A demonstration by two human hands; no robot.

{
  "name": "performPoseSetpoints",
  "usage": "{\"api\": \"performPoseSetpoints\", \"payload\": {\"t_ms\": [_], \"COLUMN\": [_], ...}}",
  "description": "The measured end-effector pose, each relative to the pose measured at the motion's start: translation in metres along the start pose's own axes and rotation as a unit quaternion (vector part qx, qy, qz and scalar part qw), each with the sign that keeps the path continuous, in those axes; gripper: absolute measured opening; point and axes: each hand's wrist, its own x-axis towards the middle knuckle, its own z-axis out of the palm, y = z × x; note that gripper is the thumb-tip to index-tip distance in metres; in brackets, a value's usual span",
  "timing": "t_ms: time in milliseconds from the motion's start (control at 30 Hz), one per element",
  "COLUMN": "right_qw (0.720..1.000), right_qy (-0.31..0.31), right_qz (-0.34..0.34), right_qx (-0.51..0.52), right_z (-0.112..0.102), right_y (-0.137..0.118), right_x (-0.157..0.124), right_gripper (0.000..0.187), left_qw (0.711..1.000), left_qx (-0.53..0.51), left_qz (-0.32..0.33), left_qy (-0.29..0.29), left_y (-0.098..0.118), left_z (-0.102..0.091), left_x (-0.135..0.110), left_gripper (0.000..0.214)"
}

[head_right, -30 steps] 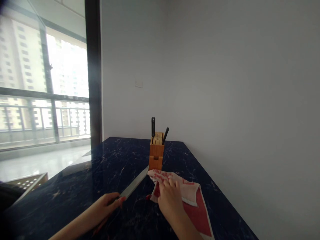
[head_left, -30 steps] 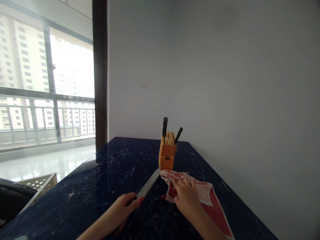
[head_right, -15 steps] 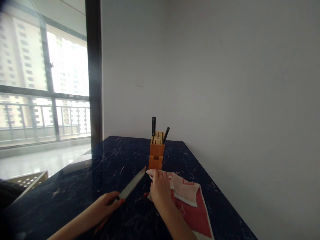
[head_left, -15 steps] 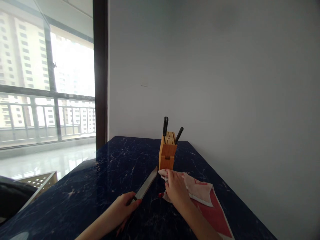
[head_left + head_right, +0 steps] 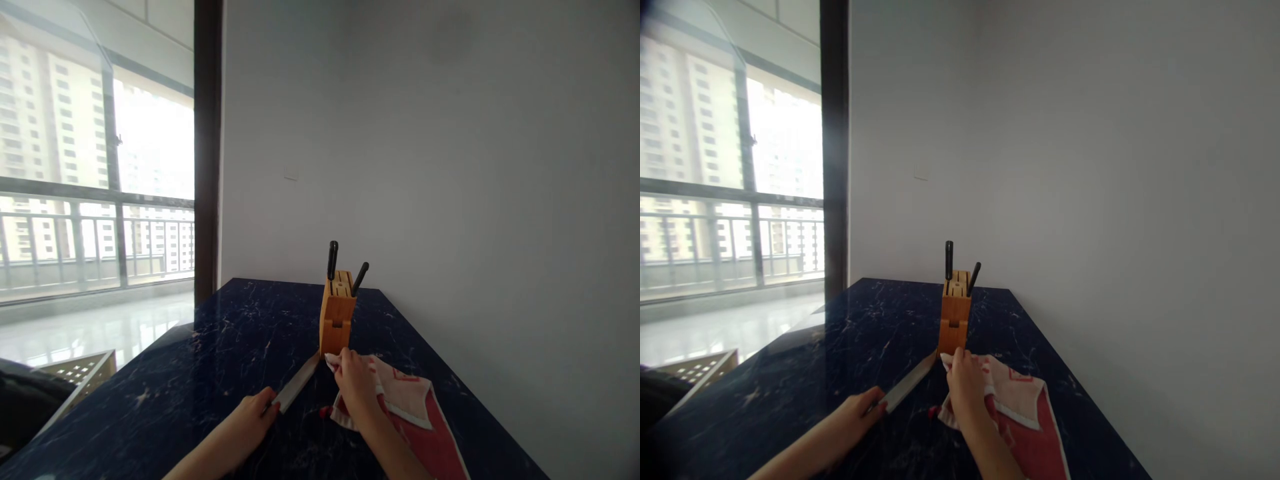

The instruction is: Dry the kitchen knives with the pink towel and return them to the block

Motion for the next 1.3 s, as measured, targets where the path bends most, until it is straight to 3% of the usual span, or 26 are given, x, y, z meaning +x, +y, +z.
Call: {"api": "performPoseSetpoints", "payload": {"t_ms": [100,233,467,867,1133,1300], "right_qw": [0.998,0.993,0.991,0.985,0.996,0.997], "right_qy": [0.041,0.064,0.057,0.022,0.048,0.035], "right_qz": [0.018,-0.036,-0.058,-0.083,-0.028,-0.044], "right_qx": [0.037,0.089,0.106,0.152,0.071,0.057], "right_z": [-0.004,-0.003,0.003,0.001,0.006,0.010], "right_y": [0.001,-0.004,-0.008,-0.012,-0.005,-0.002], "right_x": [0.000,-0.004,-0.005,-0.010,-0.007,-0.007], "right_gripper": [0.015,0.017,0.020,0.021,0.019,0.017], "left_qw": [1.000,1.000,0.997,0.995,0.978,0.977], "left_qx": [0.016,0.030,0.076,0.090,0.198,0.205], "left_qz": [-0.004,0.005,0.021,0.043,0.061,0.048], "left_qy": [0.005,0.006,0.011,0.005,0.026,0.039], "left_y": [0.001,0.002,0.004,-0.001,-0.002,-0.004], "left_z": [0.001,-0.004,-0.019,-0.005,-0.007,-0.005], "left_x": [0.000,-0.002,-0.004,0.002,0.004,0.009], "left_gripper": [0.030,0.028,0.025,0.031,0.028,0.030]}}
